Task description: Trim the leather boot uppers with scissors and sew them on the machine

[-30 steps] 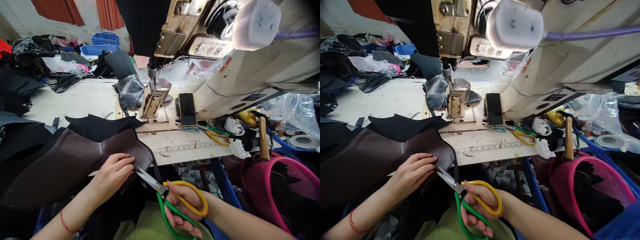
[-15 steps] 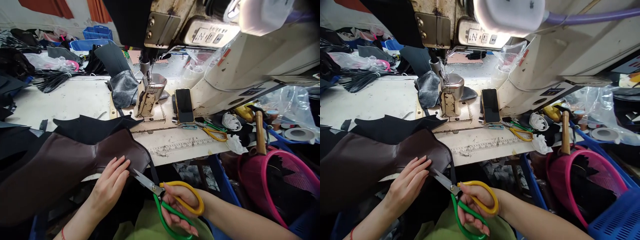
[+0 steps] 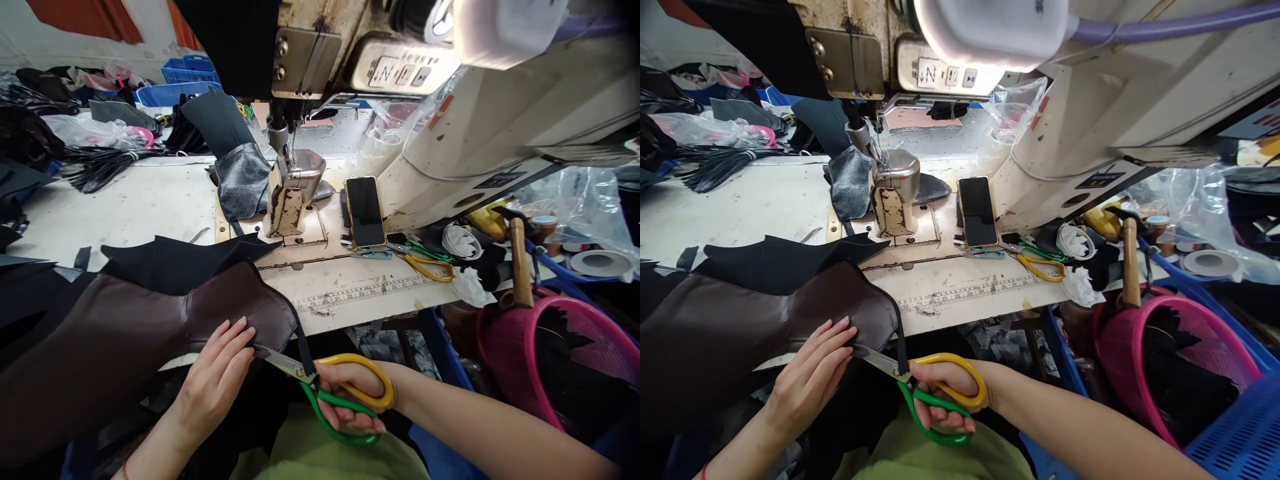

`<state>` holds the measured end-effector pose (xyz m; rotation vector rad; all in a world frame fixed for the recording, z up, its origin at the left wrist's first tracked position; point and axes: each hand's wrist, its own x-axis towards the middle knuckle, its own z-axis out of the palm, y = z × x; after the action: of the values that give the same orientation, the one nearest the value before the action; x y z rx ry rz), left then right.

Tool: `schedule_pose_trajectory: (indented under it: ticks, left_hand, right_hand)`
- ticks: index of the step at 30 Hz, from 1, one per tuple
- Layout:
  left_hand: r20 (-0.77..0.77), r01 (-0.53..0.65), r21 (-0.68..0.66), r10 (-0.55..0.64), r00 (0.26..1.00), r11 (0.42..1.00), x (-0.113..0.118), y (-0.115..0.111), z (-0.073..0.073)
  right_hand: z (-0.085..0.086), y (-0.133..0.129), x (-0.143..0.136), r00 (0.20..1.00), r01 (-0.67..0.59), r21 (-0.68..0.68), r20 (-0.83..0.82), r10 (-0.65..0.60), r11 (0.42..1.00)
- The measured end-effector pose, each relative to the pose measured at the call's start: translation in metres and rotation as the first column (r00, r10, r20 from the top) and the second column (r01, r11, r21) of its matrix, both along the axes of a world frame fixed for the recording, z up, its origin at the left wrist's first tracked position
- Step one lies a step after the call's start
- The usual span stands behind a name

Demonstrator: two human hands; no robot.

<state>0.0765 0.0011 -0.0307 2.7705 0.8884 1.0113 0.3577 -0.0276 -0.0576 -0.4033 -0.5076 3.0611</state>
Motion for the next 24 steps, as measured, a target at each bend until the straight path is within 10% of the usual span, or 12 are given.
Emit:
schedule_pose_trajectory:
  ticks: [24]
  left_hand:
    - [0.030, -0.094, -0.172, 0.101, 0.994, 0.981, -0.005, -0.006, 0.013]
  right_hand:
    - [0.009, 0.028, -0.016, 0.969, -0.127, 0.047, 0.221, 0.114, 0.991]
